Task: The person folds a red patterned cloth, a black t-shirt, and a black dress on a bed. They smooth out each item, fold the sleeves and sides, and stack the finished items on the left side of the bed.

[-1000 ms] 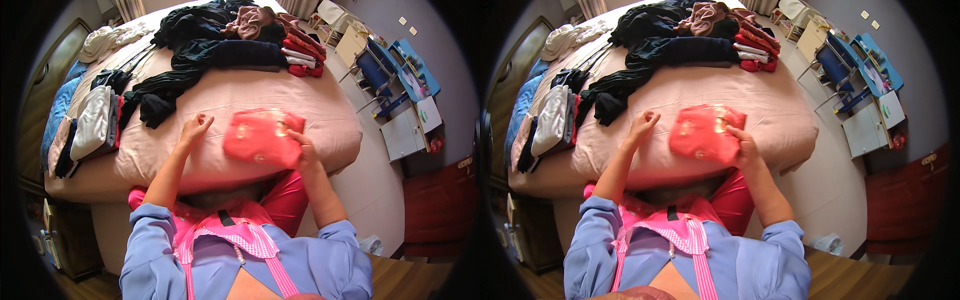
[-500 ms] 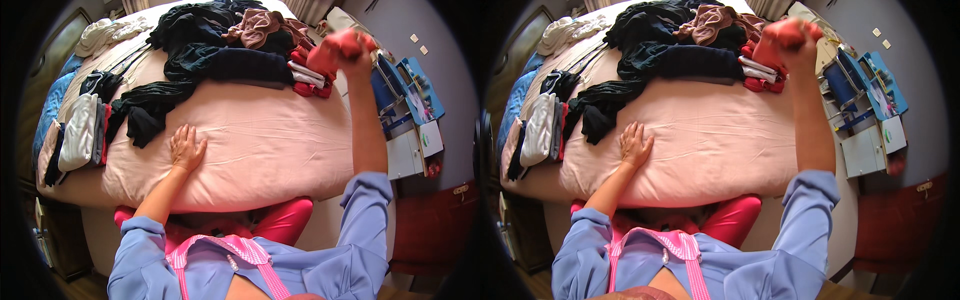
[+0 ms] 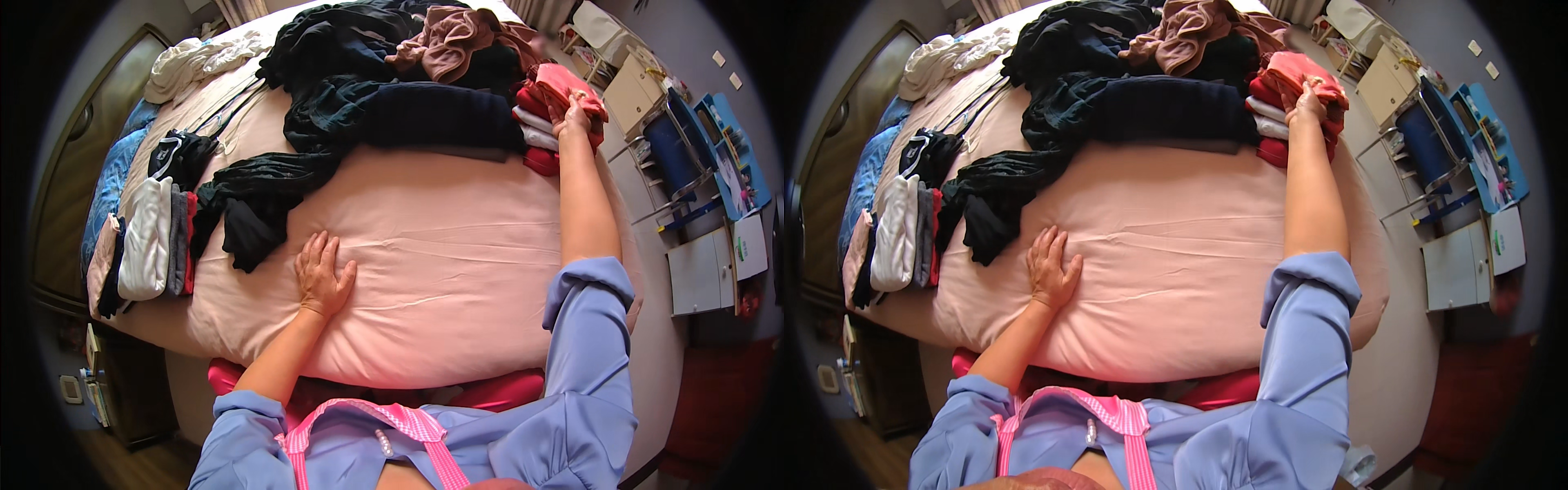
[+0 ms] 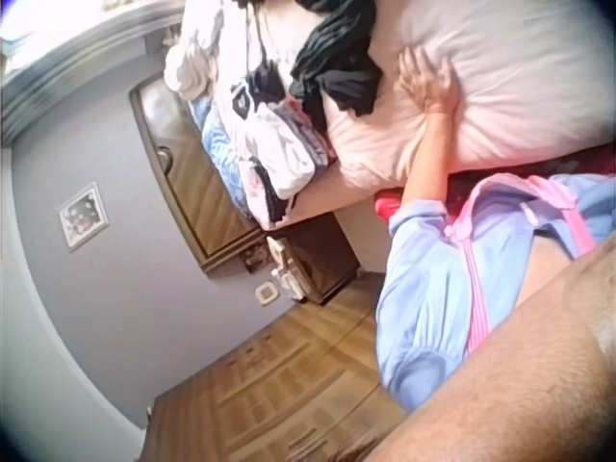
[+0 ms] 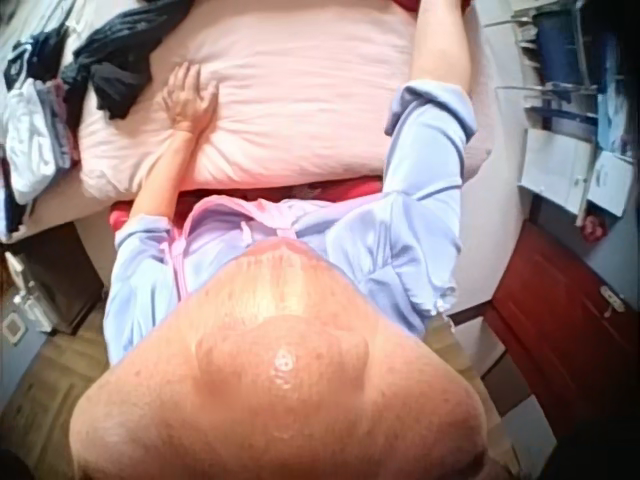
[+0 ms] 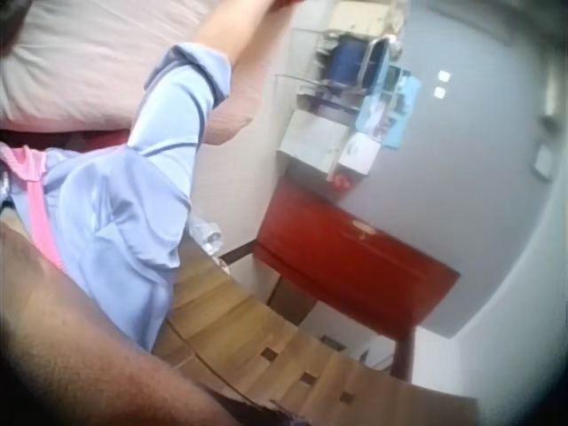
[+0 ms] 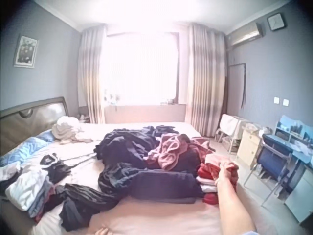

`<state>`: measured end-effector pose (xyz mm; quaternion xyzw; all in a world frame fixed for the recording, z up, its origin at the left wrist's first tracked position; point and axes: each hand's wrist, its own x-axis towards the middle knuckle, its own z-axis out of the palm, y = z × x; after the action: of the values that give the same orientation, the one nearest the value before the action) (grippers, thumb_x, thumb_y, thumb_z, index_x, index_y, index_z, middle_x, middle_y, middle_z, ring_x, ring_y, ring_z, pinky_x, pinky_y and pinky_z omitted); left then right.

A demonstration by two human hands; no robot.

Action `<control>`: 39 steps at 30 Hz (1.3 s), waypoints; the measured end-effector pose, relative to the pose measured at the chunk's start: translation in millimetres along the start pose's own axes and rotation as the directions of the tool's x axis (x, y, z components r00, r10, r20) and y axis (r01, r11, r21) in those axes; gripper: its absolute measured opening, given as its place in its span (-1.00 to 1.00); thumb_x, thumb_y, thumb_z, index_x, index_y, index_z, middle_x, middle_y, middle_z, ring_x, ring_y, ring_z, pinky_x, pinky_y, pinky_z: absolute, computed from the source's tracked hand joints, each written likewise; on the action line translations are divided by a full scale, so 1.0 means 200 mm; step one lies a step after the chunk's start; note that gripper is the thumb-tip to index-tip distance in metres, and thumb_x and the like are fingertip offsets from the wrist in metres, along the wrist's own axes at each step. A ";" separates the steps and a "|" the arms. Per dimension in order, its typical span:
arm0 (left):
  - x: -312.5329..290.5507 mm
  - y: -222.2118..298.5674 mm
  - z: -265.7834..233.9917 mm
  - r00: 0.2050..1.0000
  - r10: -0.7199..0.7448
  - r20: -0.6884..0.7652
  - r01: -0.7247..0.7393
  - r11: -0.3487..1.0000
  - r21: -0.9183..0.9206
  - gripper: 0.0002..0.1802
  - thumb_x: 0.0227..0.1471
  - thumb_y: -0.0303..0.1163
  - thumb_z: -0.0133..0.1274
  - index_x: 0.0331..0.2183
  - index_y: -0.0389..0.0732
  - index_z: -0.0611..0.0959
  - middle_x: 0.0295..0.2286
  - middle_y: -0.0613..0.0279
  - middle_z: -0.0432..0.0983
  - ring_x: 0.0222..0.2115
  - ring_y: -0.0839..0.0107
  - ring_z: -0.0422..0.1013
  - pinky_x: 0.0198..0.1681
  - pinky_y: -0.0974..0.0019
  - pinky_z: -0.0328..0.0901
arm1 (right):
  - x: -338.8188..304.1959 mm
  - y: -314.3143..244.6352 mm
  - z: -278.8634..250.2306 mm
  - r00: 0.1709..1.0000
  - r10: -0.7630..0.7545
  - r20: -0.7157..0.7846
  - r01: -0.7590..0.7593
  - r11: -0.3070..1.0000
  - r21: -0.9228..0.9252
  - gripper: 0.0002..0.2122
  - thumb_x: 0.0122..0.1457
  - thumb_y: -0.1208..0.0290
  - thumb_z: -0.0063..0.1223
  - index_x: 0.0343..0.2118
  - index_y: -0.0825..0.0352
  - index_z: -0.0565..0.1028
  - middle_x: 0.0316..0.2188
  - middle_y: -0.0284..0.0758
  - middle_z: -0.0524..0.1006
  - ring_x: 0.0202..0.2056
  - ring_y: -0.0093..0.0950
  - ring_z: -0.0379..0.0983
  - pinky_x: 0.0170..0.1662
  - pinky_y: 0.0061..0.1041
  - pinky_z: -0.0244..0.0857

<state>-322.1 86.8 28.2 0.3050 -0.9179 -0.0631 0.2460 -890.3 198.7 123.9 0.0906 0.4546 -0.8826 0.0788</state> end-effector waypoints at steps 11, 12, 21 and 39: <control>0.02 0.02 -0.01 0.998 0.008 -0.065 -0.008 1.000 0.004 -0.44 -0.09 -0.05 0.01 -0.09 -0.19 0.49 0.02 0.08 0.26 0.09 0.17 0.10 0.13 0.13 -0.06 | -0.92 0.71 -0.48 0.413 -0.392 0.822 0.902 0.301 -0.309 -0.72 0.12 0.32 -0.04 -0.18 0.40 0.39 -0.23 -0.12 0.44 -0.17 -0.31 0.37 -0.06 -0.28 0.22; 0.04 0.03 -0.02 0.997 0.018 -0.069 -0.018 1.000 0.003 -0.44 -0.08 -0.04 0.00 -0.09 -0.19 0.49 0.02 0.08 0.26 0.09 0.17 0.10 0.13 0.13 -0.06 | -1.13 0.91 -0.66 0.159 -0.150 0.976 0.835 -0.507 -0.213 -0.54 0.16 0.14 -0.12 0.01 0.37 0.32 -0.01 -0.10 0.36 0.05 -0.27 0.25 0.11 -0.18 0.03; -0.02 -0.01 -0.01 0.998 -0.018 -0.068 0.017 1.000 -0.011 -0.40 -0.08 0.00 -0.02 -0.08 -0.22 0.49 0.02 0.03 0.27 0.10 0.18 0.11 0.11 0.12 -0.03 | -2.21 0.81 -0.52 0.446 0.152 0.882 0.886 -0.213 -0.411 -0.43 0.09 -0.08 -0.19 0.12 0.13 0.28 0.19 -0.11 0.10 0.24 -0.22 -0.09 0.24 -0.14 -0.29; -0.13 -0.56 -0.38 0.918 -0.369 -0.148 0.345 0.924 -0.163 -0.65 -0.22 -0.36 0.07 -0.25 -0.06 0.54 -0.40 0.11 0.42 -0.28 0.11 0.35 -0.19 0.17 0.28 | -2.16 0.86 -0.53 0.488 0.106 0.867 0.853 -0.269 -0.447 -0.54 0.07 0.01 -0.16 0.04 0.02 0.38 0.17 -0.26 0.20 0.21 -0.33 0.01 0.23 -0.25 -0.19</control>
<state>-207.2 14.6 54.7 0.4548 -0.8150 -0.1411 0.3302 -423.6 211.3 27.4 -0.4810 0.8547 -0.1814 -0.0723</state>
